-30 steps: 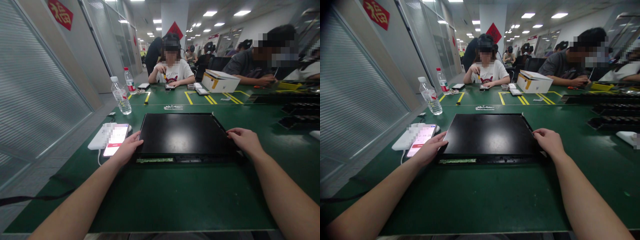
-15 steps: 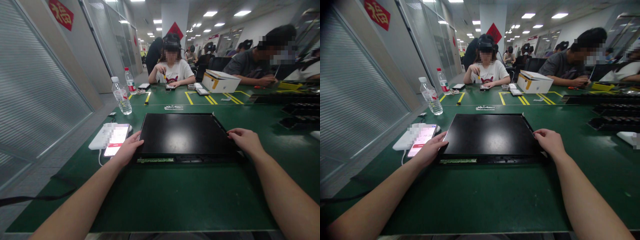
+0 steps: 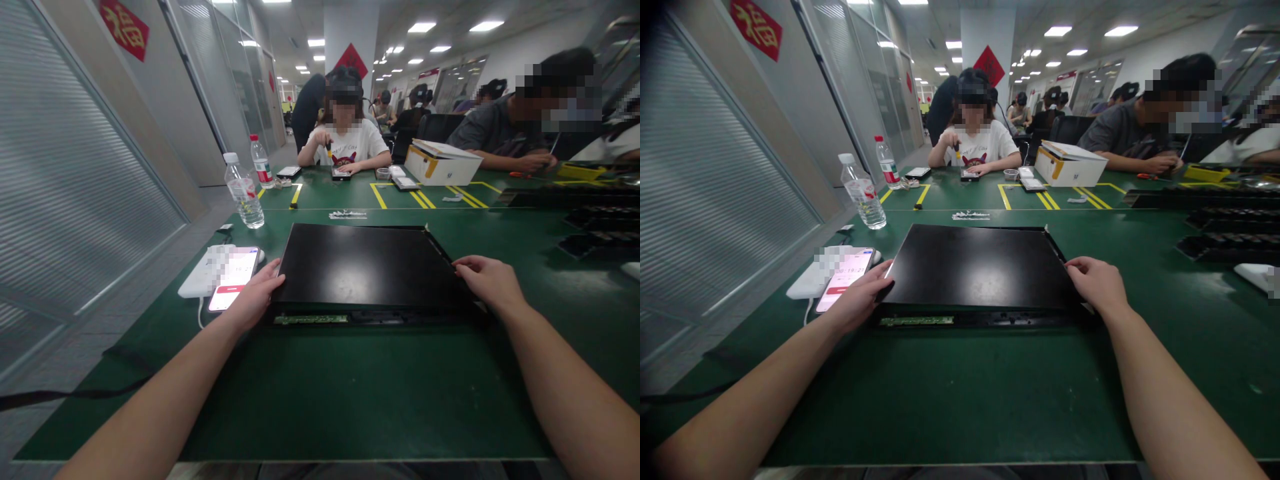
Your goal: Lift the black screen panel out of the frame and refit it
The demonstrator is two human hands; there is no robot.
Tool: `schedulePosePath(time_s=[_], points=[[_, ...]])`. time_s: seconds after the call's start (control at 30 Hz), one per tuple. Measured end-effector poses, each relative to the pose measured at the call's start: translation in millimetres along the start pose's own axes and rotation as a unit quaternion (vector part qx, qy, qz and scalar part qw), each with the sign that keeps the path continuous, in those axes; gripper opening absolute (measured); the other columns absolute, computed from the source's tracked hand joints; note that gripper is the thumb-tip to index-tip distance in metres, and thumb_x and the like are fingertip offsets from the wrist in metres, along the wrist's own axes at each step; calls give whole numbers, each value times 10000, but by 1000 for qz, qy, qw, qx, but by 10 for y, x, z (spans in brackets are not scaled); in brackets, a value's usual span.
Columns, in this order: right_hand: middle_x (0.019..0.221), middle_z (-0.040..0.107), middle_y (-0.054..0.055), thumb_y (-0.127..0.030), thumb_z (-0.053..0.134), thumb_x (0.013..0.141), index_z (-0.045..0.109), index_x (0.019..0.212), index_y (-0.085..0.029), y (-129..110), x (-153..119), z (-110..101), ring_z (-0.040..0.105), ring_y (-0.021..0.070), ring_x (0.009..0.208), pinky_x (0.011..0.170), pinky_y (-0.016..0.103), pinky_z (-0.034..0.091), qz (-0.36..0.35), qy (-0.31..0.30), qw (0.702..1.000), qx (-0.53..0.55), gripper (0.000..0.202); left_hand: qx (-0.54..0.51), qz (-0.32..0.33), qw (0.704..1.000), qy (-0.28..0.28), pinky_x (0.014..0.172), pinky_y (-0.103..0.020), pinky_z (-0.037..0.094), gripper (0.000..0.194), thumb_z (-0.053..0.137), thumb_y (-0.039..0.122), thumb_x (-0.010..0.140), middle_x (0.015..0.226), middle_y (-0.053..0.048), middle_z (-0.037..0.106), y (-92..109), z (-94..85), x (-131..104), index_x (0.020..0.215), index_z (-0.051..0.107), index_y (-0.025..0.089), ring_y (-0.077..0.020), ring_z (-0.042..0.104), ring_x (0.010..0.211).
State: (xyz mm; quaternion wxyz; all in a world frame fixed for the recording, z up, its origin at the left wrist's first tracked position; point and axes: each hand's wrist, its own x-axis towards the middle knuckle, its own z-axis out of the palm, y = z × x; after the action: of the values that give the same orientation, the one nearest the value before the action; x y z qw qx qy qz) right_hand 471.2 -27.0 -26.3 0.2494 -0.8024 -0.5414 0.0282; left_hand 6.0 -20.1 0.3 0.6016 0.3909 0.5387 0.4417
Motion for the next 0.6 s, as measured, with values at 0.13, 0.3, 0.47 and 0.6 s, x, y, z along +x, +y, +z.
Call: schedulePosePath(time_s=[0.13,0.3,0.47,0.6], points=[[820,775,77,-404,582,836,833,935,-288,4,-6,14,705,299,809,682,405,497,-21,4,1000,-22,294,2,2,1000,-9,960,-349,614,744,679,131,938,1396,-151,748,-18,-20,14,1642,442,162,-295,751,1210],[793,767,83,-408,575,818,839,933,-272,29,10,34,694,302,773,655,401,474,-34,12,999,-26,319,-10,24,999,-32,912,-316,617,624,685,134,929,1342,-136,777,-65,-58,55,1541,564,146,-278,768,1163],[763,754,84,-426,572,808,835,909,-272,48,21,48,680,295,741,637,397,460,-37,13,999,-12,321,-5,27,999,-44,863,-306,623,564,690,137,926,1297,-110,799,-93,-87,96,1485,614,162,-263,782,1118],[775,757,83,-435,578,798,829,888,-272,71,39,52,676,291,753,665,402,469,-29,12,1000,-2,312,4,27,998,-48,847,-310,625,561,680,143,933,1268,-104,811,-104,-96,108,1489,612,164,-260,791,1086]])
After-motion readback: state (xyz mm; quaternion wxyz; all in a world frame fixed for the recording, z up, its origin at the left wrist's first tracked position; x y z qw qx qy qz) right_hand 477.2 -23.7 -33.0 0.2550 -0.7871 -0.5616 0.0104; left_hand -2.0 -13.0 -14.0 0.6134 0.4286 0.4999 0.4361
